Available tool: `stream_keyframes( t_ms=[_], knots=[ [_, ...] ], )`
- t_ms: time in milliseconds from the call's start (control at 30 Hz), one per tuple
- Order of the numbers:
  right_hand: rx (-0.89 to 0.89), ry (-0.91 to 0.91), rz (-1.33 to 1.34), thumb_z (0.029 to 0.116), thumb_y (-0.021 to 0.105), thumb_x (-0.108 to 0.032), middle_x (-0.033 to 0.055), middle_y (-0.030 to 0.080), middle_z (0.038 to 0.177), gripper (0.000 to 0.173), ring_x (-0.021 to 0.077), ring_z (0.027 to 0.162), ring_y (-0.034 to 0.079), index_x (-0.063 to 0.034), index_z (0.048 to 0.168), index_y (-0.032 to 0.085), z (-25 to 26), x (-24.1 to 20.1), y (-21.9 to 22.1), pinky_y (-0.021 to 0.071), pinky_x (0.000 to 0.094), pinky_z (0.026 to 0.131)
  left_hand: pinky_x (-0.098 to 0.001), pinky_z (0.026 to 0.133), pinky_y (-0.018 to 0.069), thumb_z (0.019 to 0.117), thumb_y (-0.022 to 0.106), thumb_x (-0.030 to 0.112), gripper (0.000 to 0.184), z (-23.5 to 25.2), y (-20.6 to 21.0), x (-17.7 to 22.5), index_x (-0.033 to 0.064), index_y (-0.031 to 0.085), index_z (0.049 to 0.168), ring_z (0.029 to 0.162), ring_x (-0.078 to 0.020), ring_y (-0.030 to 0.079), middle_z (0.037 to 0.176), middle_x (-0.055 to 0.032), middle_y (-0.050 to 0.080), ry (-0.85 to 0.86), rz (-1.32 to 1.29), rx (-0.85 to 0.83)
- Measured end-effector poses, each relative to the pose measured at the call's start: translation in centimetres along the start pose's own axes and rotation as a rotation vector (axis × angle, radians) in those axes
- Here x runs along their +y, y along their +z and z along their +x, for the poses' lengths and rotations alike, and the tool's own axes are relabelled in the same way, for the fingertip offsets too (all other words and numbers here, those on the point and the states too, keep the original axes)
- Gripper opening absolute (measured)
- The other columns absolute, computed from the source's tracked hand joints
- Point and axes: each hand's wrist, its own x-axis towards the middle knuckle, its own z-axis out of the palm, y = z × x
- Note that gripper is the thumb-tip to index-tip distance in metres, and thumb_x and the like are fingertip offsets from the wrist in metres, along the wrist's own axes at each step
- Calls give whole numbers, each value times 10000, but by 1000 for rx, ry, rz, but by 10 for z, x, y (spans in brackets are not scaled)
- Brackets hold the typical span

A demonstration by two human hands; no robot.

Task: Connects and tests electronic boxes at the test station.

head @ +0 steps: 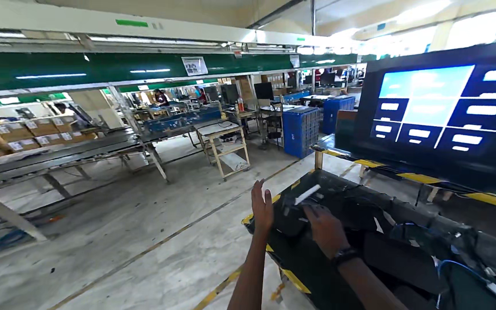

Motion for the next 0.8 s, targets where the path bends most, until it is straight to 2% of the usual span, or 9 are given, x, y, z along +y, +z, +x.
stream_keyframes(
  t_ms=[67,167,233,300,367,467,533,633,800],
  knots=[
    [-178,-5,-22,977,641,-70,184,552,1498,532,379,1404,512,-105,1497,533,21,-10,36,437,557,1137,-533,1197,375,1095,436,227,435,-3,-2,2,48,523,1481,1475,-348,415,1612,-174,408,58,183,-115],
    [-612,61,20,1000,660,-335,199,291,1675,721,399,1559,244,-95,1606,354,28,-15,61,226,621,1241,-544,1235,318,1109,418,358,497,-14,5,-9,130,482,1546,1503,-312,392,1622,-144,417,0,406,-643],
    [-570,21,29,985,661,-275,198,463,1570,553,393,1471,411,-89,1491,536,27,-10,61,318,616,1196,-676,1226,205,1110,324,491,563,-19,11,-27,228,404,1601,1583,-323,212,1703,-103,270,-40,498,-915],
    [-435,38,39,942,709,-320,208,552,1475,482,394,1376,514,-79,1356,655,30,12,52,406,600,1138,-677,1221,237,1078,396,547,572,-20,17,-45,267,451,1573,1593,-318,179,1708,-86,262,-7,498,-909],
    [-357,107,-69,798,846,-406,238,452,1556,736,437,1455,404,-97,1422,607,34,52,34,355,662,1141,-673,1205,275,1061,473,525,582,-19,20,-51,264,437,1580,1591,-338,172,1708,-106,251,41,501,-905],
    [-553,226,-238,588,967,-535,303,62,1695,1323,520,1564,31,-183,1649,258,32,129,24,92,816,1152,-683,1205,253,1068,472,500,588,-23,19,-50,259,401,1600,1599,-344,131,1720,-107,211,40,499,-918],
    [-663,229,-266,563,992,-518,315,128,1677,1430,534,1544,136,-253,1673,130,29,170,26,188,804,1142,-684,1208,241,1072,458,501,587,-25,18,-50,267,388,1605,1602,-339,111,1725,-99,196,42,500,-924],
    [-662,172,-277,571,876,-740,328,380,1559,1355,528,1422,401,-265,1656,218,36,205,29,389,688,1102,-684,1208,240,1067,465,504,594,-24,18,-48,272,384,1608,1602,-335,115,1725,-98,198,50,489,-924],
    [-671,248,-265,506,935,-680,366,296,1588,1535,566,1429,362,-292,1674,19,35,209,48,350,753,1078,-677,1210,246,1067,484,493,594,-26,18,-51,277,379,1610,1604,-325,112,1726,-92,195,42,479,-930]
  ],
)
